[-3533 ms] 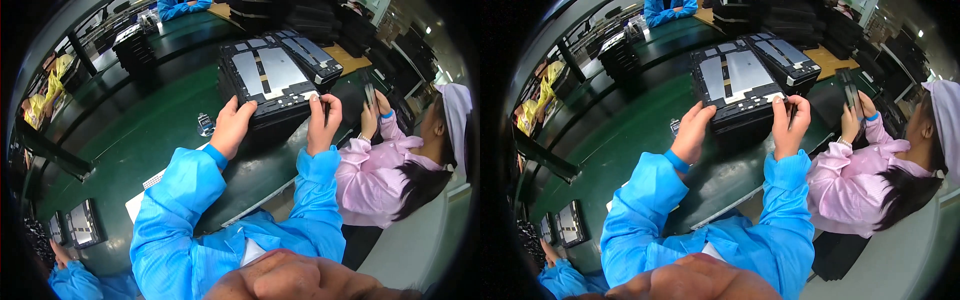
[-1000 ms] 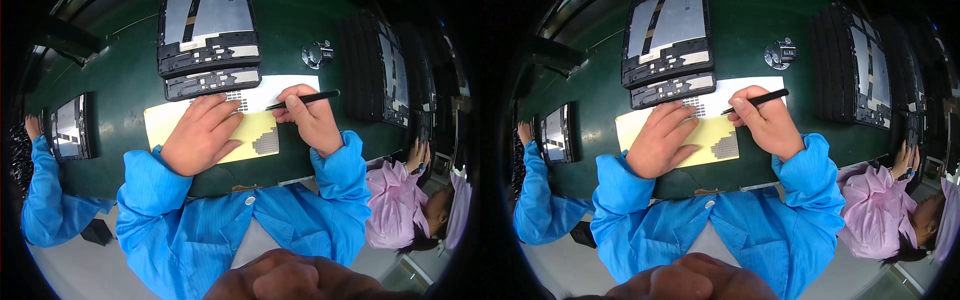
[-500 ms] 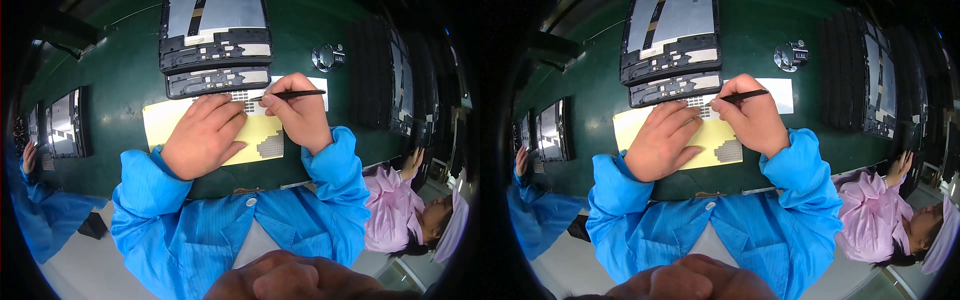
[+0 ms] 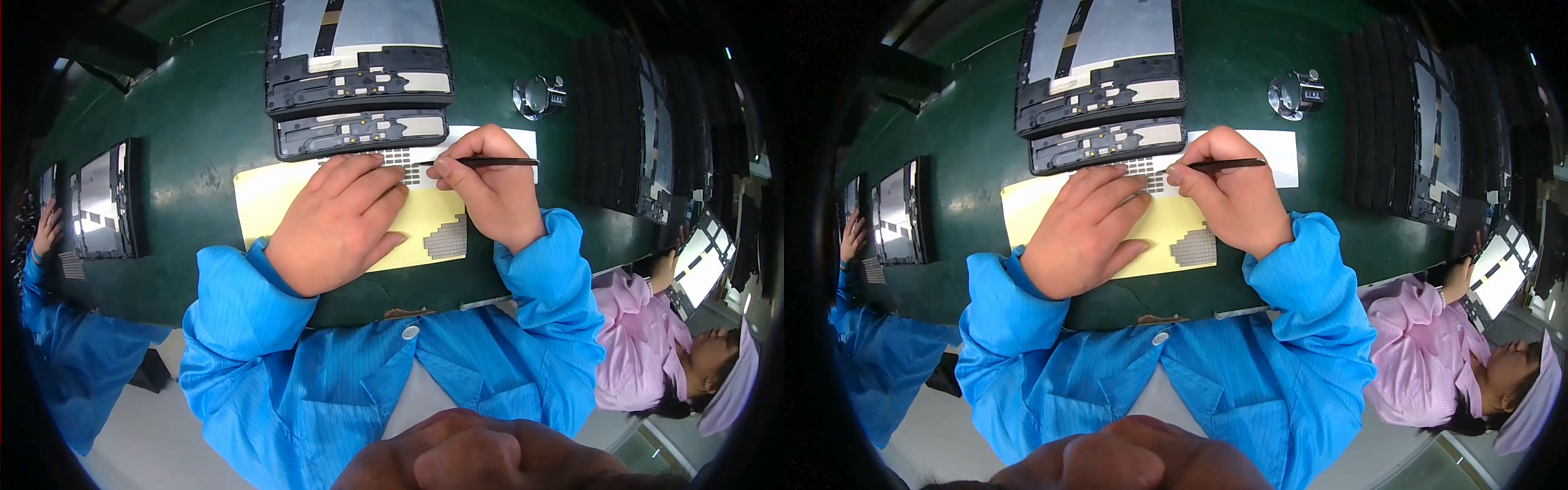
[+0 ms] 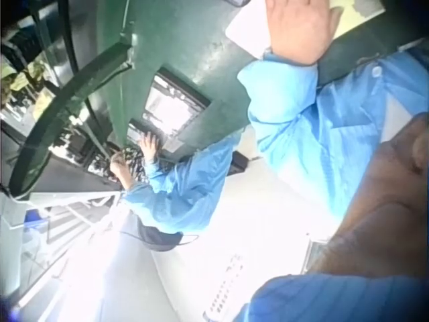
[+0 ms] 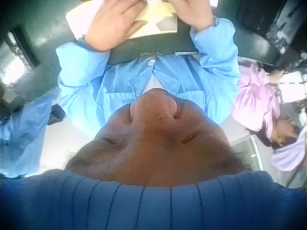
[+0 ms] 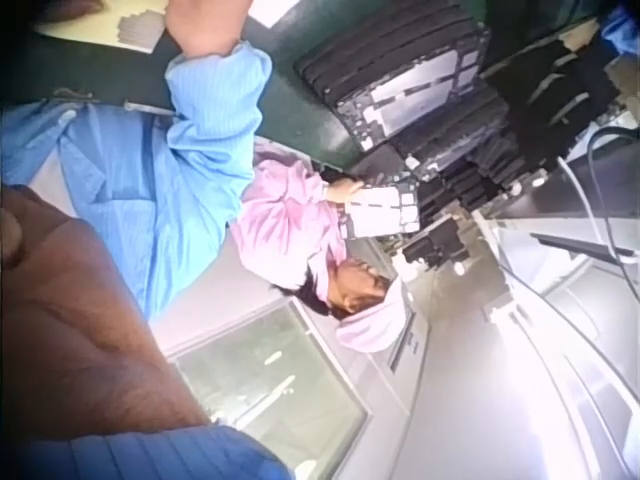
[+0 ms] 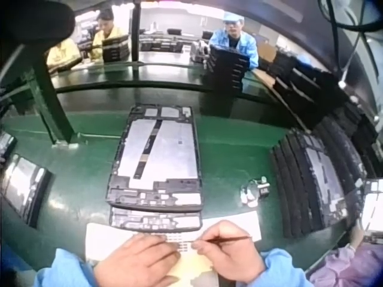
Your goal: Using tweezers to carefully apply small labels or components to the back of electronic screen assemblies on an assembly line.
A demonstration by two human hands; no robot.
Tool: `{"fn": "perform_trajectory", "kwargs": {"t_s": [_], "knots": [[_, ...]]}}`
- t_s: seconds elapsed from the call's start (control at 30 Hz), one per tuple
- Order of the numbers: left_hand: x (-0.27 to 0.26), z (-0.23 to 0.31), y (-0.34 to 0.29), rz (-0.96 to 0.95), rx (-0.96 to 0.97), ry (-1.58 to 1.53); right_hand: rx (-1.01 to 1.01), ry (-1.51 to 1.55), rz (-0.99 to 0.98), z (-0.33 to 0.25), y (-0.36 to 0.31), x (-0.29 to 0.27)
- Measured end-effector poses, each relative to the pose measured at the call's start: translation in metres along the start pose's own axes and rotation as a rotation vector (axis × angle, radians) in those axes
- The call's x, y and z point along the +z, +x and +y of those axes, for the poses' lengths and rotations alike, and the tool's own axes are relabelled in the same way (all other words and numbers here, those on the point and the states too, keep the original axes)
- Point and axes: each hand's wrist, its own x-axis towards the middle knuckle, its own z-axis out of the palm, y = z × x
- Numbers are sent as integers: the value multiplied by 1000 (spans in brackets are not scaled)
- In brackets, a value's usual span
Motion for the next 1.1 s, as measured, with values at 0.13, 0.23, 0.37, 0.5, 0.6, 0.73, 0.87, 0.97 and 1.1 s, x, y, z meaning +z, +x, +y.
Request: {"fn": "perform_trajectory", "kwargs": {"t_s": [0.13,0.23,0.37,0.5,0.6,0.73,0.87,0.97,1.1], "knots": [[0,0,-1,-13,-5,-6,42,8,35,0,2,-1],[-1,-1,-1,-23,-6,-15,38,6,43,-3,2,1],[0,-2,-1,-20,-7,-15,68,75,55,-4,4,-1],[-1,-2,-1,-2,-4,-14,111,154,85,-7,4,-3],[-4,-5,1,20,26,-4,84,197,97,-19,2,-5],[-14,-15,9,313,95,144,-255,117,67,-43,26,5],[-15,-29,14,434,-138,258,-221,149,19,-40,62,25],[-16,-20,11,373,-200,280,-249,31,24,-39,66,25],[-14,-21,11,378,-227,257,-283,-52,44,-34,66,28]]}}
